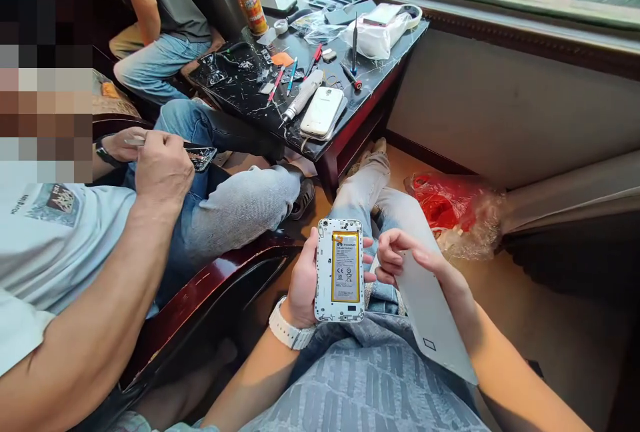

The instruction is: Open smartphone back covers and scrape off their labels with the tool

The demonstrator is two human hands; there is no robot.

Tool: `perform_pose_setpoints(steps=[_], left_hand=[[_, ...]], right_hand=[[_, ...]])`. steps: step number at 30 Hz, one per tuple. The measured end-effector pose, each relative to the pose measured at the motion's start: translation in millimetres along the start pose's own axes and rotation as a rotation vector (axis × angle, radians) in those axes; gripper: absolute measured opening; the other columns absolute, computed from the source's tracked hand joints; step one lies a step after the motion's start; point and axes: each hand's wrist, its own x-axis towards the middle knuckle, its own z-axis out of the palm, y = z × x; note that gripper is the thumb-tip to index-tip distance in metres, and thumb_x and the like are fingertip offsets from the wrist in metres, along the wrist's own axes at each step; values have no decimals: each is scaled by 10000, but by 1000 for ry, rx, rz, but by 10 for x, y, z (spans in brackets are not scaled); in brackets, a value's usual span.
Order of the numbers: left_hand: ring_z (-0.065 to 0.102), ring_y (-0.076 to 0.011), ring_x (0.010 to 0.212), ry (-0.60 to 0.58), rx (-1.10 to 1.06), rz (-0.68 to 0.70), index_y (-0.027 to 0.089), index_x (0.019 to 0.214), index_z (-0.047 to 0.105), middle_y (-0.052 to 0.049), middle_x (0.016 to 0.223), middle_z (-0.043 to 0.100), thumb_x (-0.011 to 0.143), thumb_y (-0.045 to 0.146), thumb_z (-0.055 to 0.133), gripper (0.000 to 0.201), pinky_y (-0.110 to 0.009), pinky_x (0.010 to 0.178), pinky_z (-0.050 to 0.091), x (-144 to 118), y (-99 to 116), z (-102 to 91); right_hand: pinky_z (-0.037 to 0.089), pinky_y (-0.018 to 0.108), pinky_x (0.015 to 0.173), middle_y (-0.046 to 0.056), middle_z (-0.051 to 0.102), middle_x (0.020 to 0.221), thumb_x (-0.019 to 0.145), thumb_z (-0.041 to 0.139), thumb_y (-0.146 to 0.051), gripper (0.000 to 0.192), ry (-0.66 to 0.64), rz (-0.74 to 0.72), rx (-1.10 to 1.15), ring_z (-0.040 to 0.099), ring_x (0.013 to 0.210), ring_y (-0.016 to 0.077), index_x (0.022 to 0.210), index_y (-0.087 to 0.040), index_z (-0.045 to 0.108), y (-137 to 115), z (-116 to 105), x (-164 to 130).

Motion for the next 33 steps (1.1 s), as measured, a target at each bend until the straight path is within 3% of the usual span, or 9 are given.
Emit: perform_pose_setpoints(steps=[5, 9, 16, 22, 26, 30, 33], left_hand=[[775, -315, 982, 38, -58, 64, 94, 1389, 679, -192, 1107, 785, 1091, 639, 233, 765, -461, 966, 590, 1, -42, -11], [771, -324, 1014, 42, -79, 85, 91, 1335, 715, -193, 1138, 785, 1087, 631, 322, 713, -478, 987, 592, -15, -39, 5], [763, -385, 1064, 8, -33, 60, 70, 1405, 670, -223, 1160, 776, 1031, 685, 455, 751, -538, 997, 588, 1, -29, 79], [771, -398, 1062, -12, -24, 62, 79, 1423, 656, -214, 1153, 783, 1010, 695, 508, 756, -536, 990, 590, -16, -46, 95], [775, -397, 1053, 0, -48, 63, 66, 1427, 649, -225, 1170, 779, 1021, 696, 480, 768, -521, 957, 608, -33, -50, 46], [789, -338, 996, 61, -51, 123, 81, 1343, 699, -214, 1296, 749, 1063, 619, 446, 657, -444, 852, 649, -3, -60, -21], [790, -316, 997, 115, -69, 155, 97, 1399, 667, -205, 1322, 742, 1085, 575, 417, 623, -420, 835, 657, 20, -59, -5]], right_hand=[[386, 230, 610, -20, 302, 792, 871, 731, -497, 381, -32, 104, 330, 221, 669, 138, 1013, -144, 718, 18, -15, 99], [368, 210, 568, -34, 279, 760, 825, 741, -492, 367, -66, 99, 421, 193, 644, 131, 935, -147, 682, 76, -32, 153], [351, 226, 572, -25, 327, 750, 856, 705, -503, 387, -73, 43, 384, 212, 641, 136, 1005, -147, 734, 61, -39, 97], [351, 234, 591, -9, 358, 777, 944, 594, -527, 506, -119, 6, 333, 243, 639, 128, 1187, -116, 761, 96, -84, 35], [330, 213, 565, -7, 337, 771, 972, 602, -539, 412, -76, 23, 304, 229, 651, 136, 1057, -167, 757, 105, -84, 29], [297, 219, 535, -1, 361, 755, 946, 646, -562, 387, -36, 40, 261, 226, 635, 139, 947, -187, 741, 89, -86, 40], [265, 222, 515, 0, 369, 734, 948, 656, -562, 402, -11, 50, 247, 227, 616, 136, 827, -184, 718, 87, -106, 47]])
